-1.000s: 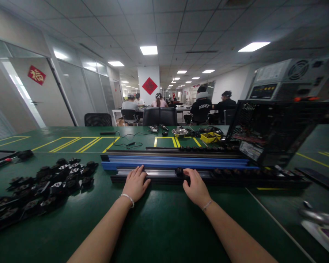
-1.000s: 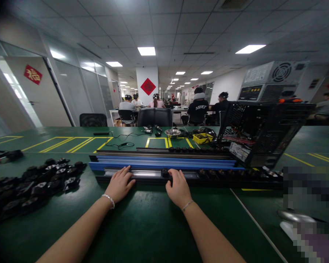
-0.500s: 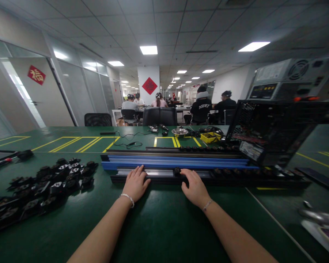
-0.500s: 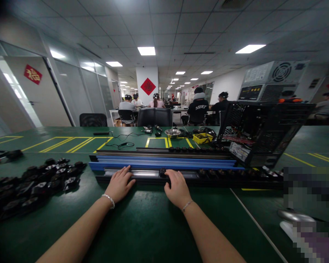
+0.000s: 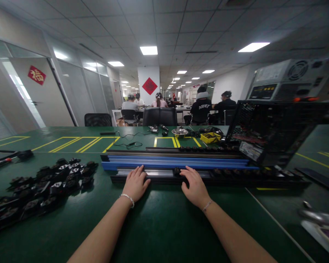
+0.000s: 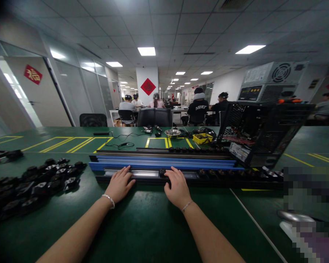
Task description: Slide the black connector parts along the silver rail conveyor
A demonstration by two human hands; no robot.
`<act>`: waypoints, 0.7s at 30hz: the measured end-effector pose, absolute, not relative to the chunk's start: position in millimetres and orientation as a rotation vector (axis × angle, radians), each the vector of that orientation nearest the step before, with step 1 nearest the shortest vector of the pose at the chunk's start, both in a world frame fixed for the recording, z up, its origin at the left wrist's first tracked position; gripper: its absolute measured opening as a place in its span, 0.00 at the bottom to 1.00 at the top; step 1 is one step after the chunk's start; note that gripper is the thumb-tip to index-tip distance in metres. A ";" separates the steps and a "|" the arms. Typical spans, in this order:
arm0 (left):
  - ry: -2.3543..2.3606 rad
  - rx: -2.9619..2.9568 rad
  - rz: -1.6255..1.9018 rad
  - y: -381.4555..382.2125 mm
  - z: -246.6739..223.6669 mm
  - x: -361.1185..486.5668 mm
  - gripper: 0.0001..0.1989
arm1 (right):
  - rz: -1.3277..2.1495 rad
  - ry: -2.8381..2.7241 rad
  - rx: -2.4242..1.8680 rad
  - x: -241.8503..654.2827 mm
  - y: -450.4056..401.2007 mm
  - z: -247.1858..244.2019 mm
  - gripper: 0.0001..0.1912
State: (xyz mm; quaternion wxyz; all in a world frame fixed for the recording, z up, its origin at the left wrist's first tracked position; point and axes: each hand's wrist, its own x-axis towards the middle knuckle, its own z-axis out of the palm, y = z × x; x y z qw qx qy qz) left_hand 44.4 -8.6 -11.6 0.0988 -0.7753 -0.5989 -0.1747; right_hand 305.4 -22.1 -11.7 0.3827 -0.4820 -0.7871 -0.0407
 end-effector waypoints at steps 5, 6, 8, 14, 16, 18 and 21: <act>-1.778 -2.296 -0.535 -8.0 -12.4 44.1 0.16 | -0.085 -2.010 -1.212 304.9 -22.6 -11.0 0.19; -1.779 -2.297 -0.537 -7.9 -12.4 43.9 0.16 | -0.083 -2.011 -1.211 304.7 -22.8 -10.9 0.19; -1.776 -2.298 -0.533 -7.9 -12.3 43.7 0.16 | -0.081 -2.020 -1.210 304.1 -23.2 -10.5 0.18; -1.787 -2.307 -0.536 -7.8 -11.8 43.4 0.16 | -0.053 -2.050 -1.197 302.7 -23.9 -10.1 0.19; -1.789 -2.308 -0.542 -7.6 -11.7 43.5 0.15 | -0.048 -2.053 -1.195 302.7 -24.2 -9.8 0.20; -1.790 -2.308 -0.544 -7.5 -11.6 43.5 0.15 | -0.047 -2.061 -1.197 302.8 -24.6 -9.3 0.20; -1.785 -2.310 -0.544 -7.6 -11.8 43.4 0.16 | -0.047 -2.082 -1.204 302.3 -25.4 -8.5 0.20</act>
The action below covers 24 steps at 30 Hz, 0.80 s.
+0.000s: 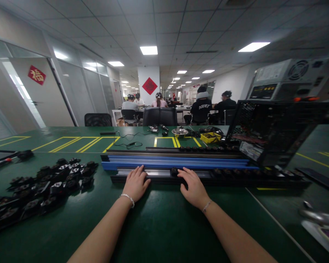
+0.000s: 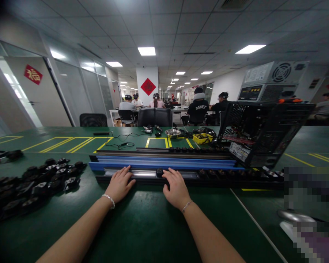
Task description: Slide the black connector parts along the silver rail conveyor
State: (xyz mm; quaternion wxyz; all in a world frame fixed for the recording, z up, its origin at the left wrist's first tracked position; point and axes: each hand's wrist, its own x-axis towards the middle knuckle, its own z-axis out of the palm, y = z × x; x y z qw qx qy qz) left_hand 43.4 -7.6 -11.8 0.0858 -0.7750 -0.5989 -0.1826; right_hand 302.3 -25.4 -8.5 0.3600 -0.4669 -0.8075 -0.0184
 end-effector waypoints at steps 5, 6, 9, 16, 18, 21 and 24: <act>-1.777 -2.305 -0.556 -7.7 -12.2 43.8 0.15 | -0.034 -2.109 -1.209 301.5 -26.1 -8.3 0.21; -1.779 -2.305 -0.557 -7.7 -12.3 44.0 0.15 | -0.034 -2.111 -1.212 301.5 -26.0 -8.4 0.21; -1.787 -2.304 -0.562 -7.6 -12.1 44.4 0.15 | -0.034 -2.122 -1.215 301.7 -25.8 -8.7 0.21; -1.788 -2.304 -0.550 -7.9 -11.8 44.7 0.15 | -0.026 -2.132 -1.227 301.5 -26.4 -8.0 0.20; -1.790 -2.302 -0.541 -7.9 -11.8 44.6 0.15 | -0.020 -2.135 -1.229 301.5 -26.4 -7.8 0.20; -1.784 -2.300 -0.536 -8.2 -11.6 44.7 0.16 | -0.014 -2.140 -1.231 301.6 -26.3 -7.6 0.20; -1.784 -2.301 -0.534 -8.6 -11.1 44.9 0.16 | -0.011 -2.151 -1.235 301.3 -26.6 -7.4 0.20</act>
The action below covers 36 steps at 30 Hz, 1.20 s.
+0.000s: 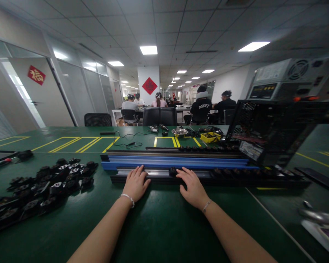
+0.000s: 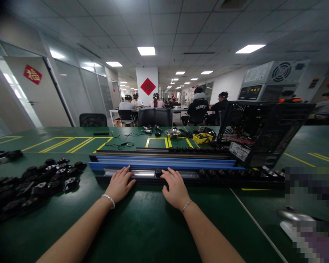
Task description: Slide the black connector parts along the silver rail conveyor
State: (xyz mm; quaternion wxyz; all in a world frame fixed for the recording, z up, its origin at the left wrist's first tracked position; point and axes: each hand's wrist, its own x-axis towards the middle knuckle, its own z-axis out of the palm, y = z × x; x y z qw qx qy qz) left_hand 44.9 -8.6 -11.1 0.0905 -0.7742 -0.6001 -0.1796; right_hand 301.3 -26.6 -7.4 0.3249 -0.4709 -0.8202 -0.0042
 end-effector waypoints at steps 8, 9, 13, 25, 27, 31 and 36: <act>-1.787 -2.299 -0.524 -8.9 -10.4 45.0 0.16 | -0.023 -2.157 -1.248 299.1 -27.4 -8.0 0.21; -1.785 -2.296 -0.524 -9.0 -10.5 45.2 0.16 | -0.028 -2.154 -1.256 298.8 -27.4 -8.5 0.21; -1.778 -2.285 -0.515 -9.5 -11.0 46.4 0.16 | -0.032 -2.159 -1.296 297.6 -27.9 -10.0 0.23; -1.514 -2.539 -0.666 -13.1 -5.5 60.0 0.21 | 0.036 -2.236 -1.366 294.5 -33.0 -4.5 0.25; -1.473 -2.554 -0.692 -15.3 -3.8 64.7 0.23 | 0.032 -2.248 -1.371 293.7 -32.7 -4.9 0.25; -1.442 -2.549 -0.611 -22.2 -1.8 73.2 0.25 | 0.013 -2.271 -1.373 292.2 -32.9 -5.5 0.25; -1.425 -2.521 -0.439 -30.8 -5.9 83.3 0.30 | 0.009 -2.284 -1.368 290.1 -34.9 -4.8 0.24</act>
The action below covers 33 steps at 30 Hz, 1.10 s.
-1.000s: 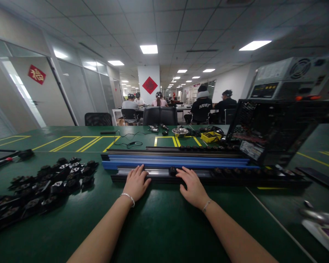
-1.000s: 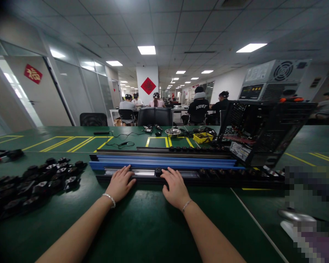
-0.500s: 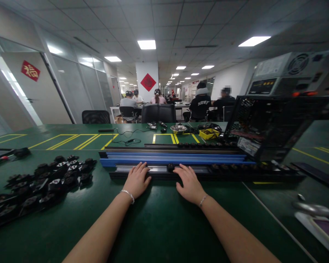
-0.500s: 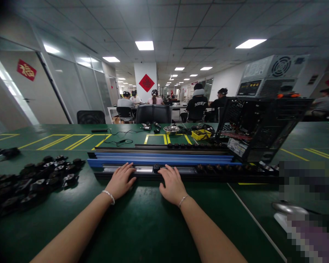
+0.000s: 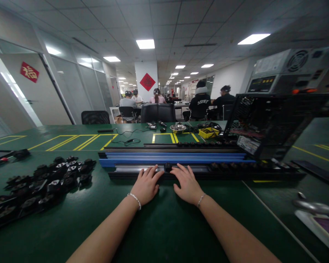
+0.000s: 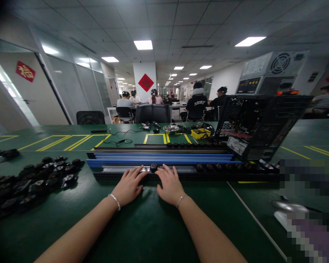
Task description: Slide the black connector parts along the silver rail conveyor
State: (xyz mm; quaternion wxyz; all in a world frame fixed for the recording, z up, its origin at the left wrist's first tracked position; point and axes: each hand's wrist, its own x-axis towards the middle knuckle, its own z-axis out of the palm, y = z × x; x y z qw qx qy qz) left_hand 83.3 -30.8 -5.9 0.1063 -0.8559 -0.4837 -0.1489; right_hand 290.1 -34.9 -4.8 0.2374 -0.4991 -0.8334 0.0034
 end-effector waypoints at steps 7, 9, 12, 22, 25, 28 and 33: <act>-1.391 -2.472 -0.365 -34.8 -11.8 96.2 0.36 | 0.011 -2.312 -1.378 287.5 -34.9 -6.5 0.27; -1.397 -2.460 -0.363 -35.1 -13.1 98.7 0.37 | 0.008 -2.321 -1.380 287.1 -34.9 -7.2 0.28; -1.417 -2.446 -0.361 -35.3 -15.0 101.3 0.38 | -0.002 -2.333 -1.390 286.9 -34.8 -7.5 0.29; -1.444 -2.434 -0.364 -35.1 -14.9 103.0 0.39 | -0.024 -2.377 -1.393 284.9 -36.0 -6.2 0.31; -1.451 -2.437 -0.369 -35.3 -13.9 103.5 0.39 | -0.034 -2.398 -1.382 284.5 -36.6 -5.8 0.32; -1.472 -2.437 -0.372 -35.1 -13.6 104.3 0.38 | -0.034 -2.420 -1.380 283.5 -37.1 -5.1 0.34; -1.495 -2.418 -0.383 -34.6 -13.7 105.9 0.38 | -0.012 -2.452 -1.368 281.7 -36.9 -4.9 0.35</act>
